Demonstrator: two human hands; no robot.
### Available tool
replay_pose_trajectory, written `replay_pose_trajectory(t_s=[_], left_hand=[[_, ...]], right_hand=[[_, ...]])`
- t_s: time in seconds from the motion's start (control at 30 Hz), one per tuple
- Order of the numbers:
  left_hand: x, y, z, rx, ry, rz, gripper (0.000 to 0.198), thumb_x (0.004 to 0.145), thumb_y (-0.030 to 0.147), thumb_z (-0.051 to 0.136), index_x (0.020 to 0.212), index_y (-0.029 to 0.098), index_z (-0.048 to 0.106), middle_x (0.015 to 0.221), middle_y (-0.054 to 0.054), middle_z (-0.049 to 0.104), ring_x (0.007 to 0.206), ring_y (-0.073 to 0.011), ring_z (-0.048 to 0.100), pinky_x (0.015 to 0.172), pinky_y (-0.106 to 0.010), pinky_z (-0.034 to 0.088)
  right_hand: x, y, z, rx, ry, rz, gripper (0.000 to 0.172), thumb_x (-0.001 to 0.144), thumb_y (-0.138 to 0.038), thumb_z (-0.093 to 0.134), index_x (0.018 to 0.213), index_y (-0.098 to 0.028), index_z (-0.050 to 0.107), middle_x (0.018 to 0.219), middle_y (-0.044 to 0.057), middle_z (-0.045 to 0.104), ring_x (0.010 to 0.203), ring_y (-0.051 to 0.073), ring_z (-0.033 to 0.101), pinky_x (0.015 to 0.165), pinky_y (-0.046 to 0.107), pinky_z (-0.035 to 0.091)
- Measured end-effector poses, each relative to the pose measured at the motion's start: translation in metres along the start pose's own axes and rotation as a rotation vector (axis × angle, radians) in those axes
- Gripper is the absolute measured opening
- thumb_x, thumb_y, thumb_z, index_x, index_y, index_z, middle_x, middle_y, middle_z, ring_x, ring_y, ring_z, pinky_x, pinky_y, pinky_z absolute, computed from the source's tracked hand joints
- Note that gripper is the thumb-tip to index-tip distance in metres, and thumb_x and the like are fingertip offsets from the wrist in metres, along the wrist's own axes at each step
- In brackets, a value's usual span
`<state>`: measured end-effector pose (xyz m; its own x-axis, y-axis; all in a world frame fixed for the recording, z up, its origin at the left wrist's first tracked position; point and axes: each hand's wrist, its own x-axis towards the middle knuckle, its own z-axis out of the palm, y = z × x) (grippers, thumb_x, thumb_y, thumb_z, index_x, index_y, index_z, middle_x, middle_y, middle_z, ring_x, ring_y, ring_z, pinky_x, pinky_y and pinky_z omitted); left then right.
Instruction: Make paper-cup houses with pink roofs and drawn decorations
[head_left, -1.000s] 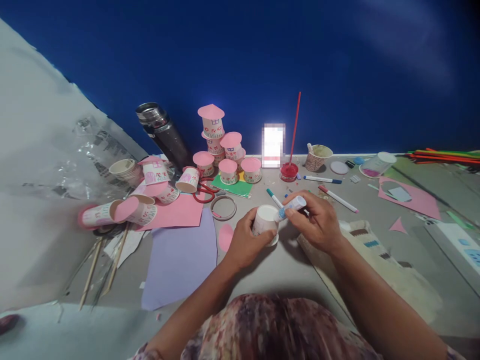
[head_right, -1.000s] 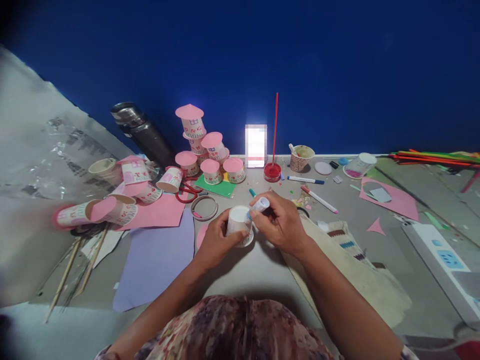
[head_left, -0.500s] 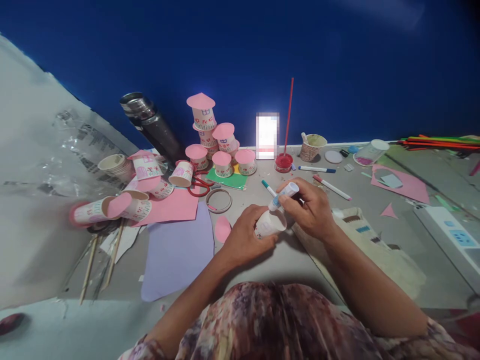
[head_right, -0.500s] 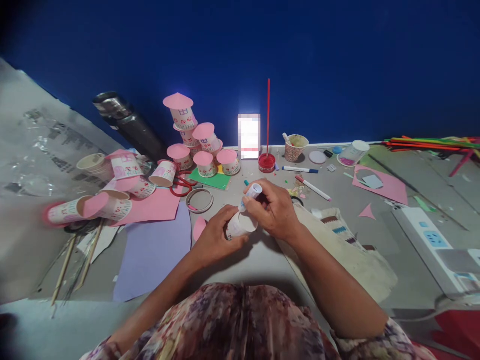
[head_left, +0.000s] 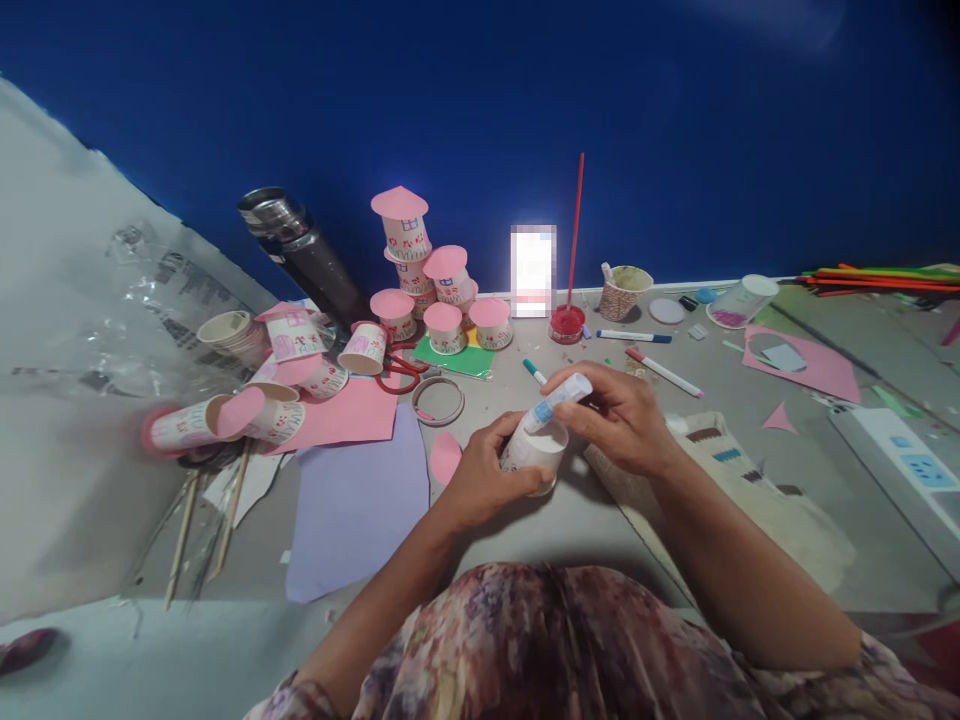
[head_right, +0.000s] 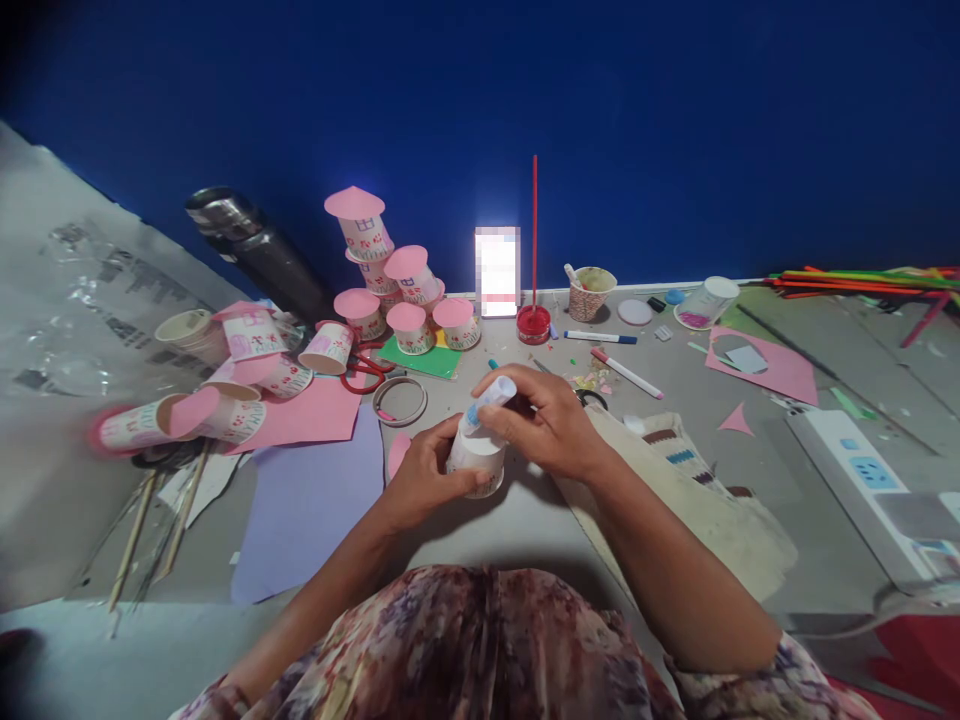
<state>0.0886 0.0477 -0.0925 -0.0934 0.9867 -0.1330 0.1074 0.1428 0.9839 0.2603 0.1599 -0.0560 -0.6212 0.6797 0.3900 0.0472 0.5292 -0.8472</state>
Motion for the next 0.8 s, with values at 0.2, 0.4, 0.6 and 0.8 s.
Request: replay_pose_trajectory(t_s=[0.2,0.4,0.6,0.8], left_hand=[[-0.002,-0.002,-0.004,-0.046,-0.081,-0.012,0.055,0.065,0.034,0.086,0.117,0.019,0.077,0.105,-0.006,0.076,0.096,-0.0247,0.066,0.083,-0.032,0.052],[-0.004,-0.002,-0.009,-0.065,-0.086,-0.017,0.051,0.066,0.033,0.086,0.114,0.020,0.078,0.106,-0.006,0.074,0.098,-0.0248,0.065,0.085,-0.032,0.051],[-0.004,-0.002,-0.011,-0.052,-0.128,0.000,0.054,0.066,0.031,0.085,0.118,0.020,0.077,0.109,-0.005,0.073,0.099,-0.0243,0.065,0.088,-0.032,0.050],[-0.002,-0.004,-0.009,-0.010,-0.072,0.036,0.050,0.068,0.029,0.083,0.116,0.019,0.076,0.109,-0.006,0.073,0.101,-0.0244,0.066,0.090,-0.033,0.051]], right_hand=[[0.001,-0.005,-0.013,0.108,-0.265,0.002,0.028,0.096,-0.046,0.066,0.092,-0.019,0.072,0.079,0.002,0.070,0.066,0.015,0.060,0.060,0.026,0.044],[0.003,-0.006,-0.033,0.030,-0.209,0.022,0.021,0.092,-0.039,0.068,0.085,-0.020,0.071,0.074,0.000,0.068,0.062,0.014,0.056,0.058,0.027,0.041],[0.005,-0.007,-0.031,-0.063,-0.253,0.002,0.013,0.092,-0.030,0.064,0.086,-0.021,0.070,0.074,0.000,0.068,0.060,0.013,0.055,0.059,0.026,0.041],[0.003,-0.008,-0.028,-0.003,-0.319,0.012,0.019,0.095,-0.034,0.063,0.084,-0.020,0.069,0.074,0.000,0.068,0.062,0.013,0.056,0.058,0.025,0.041]])
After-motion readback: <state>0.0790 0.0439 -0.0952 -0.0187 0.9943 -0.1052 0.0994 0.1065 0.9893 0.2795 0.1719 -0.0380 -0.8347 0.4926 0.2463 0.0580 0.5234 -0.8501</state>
